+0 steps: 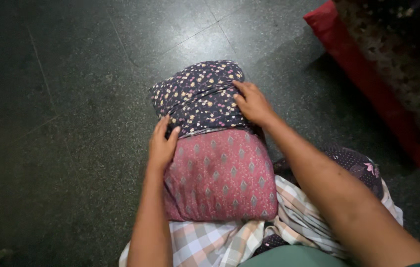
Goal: The person inserts a pink patterned pillow insert into a dark floral pillowcase. They repeatedly tuck the edges of the case over the insert, smooth the fabric, and adjust the corners to ensure a snug fit. The person finishes by patting the pillow and placing it on a nearby surface.
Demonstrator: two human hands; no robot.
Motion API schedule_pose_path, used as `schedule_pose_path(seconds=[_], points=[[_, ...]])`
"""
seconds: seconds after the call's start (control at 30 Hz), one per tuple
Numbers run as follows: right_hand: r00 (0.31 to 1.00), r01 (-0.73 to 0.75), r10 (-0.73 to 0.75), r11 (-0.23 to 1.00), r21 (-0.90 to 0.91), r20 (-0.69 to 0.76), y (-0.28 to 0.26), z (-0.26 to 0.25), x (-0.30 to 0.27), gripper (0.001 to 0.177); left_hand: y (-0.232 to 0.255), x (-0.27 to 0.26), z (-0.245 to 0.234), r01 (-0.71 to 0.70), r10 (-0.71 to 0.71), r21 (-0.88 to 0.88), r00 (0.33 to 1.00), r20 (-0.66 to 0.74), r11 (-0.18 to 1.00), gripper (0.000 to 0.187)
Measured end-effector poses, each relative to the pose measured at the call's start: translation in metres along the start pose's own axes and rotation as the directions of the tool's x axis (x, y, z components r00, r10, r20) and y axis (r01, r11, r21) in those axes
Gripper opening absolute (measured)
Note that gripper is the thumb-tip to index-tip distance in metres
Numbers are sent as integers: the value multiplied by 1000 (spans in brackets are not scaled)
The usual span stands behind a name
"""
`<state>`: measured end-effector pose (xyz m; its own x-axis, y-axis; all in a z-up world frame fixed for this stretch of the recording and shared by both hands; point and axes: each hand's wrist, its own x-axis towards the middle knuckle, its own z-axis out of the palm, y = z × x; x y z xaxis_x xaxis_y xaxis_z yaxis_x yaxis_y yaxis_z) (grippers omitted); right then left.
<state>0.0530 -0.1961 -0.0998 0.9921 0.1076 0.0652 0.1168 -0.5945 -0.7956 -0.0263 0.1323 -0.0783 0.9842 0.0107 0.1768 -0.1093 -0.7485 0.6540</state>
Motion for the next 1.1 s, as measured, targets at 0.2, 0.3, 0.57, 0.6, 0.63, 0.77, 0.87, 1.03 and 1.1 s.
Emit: schedule_pose_path(seconds=[0.2, 0.3, 0.57, 0.6, 0.63, 0.77, 0.87, 1.03, 1.1], points=[[998, 12, 1, 983, -184, 68, -34, -7, 3, 46, 11, 26, 12, 85, -76, 143, 995, -67, 986, 36], [997, 69, -63, 971, -231, 34, -38, -6, 10, 41, 27, 32, 13, 46, -23, 157, 990, -141, 986, 24], [974, 209, -223, 955, -212, -44, -36, -2, 25, 9, 37, 47, 13, -63, 104, 236, 980, -167, 970, 5], [973, 215, -229, 953, -213, -40, -37, -3, 27, 10, 34, 48, 14, -75, 115, 231, 980, -164, 970, 4], [971, 222, -235, 951, -214, -36, -38, -4, 28, 10, 31, 51, 14, -91, 122, 191, 980, -159, 977, 4], [997, 75, -76, 995, -59, -5, -41, -4, 36, 14, 14, 56, 24, -112, 130, 119, 978, -165, 987, 6], [989, -50, 45, 998, 33, 139, -35, -2, 52, 19, 5, 56, 24, -100, 109, 73, 983, -146, 992, 8], [684, 140, -185, 983, 122, 706, -4, -21, 56, 25, 9, 45, -4, -23, 26, -22, 985, 169, 1000, 12], [722, 46, -42, 999, 13, 691, -6, -25, 48, 25, 23, 41, -11, 51, -46, -13, 963, 266, 999, 12]])
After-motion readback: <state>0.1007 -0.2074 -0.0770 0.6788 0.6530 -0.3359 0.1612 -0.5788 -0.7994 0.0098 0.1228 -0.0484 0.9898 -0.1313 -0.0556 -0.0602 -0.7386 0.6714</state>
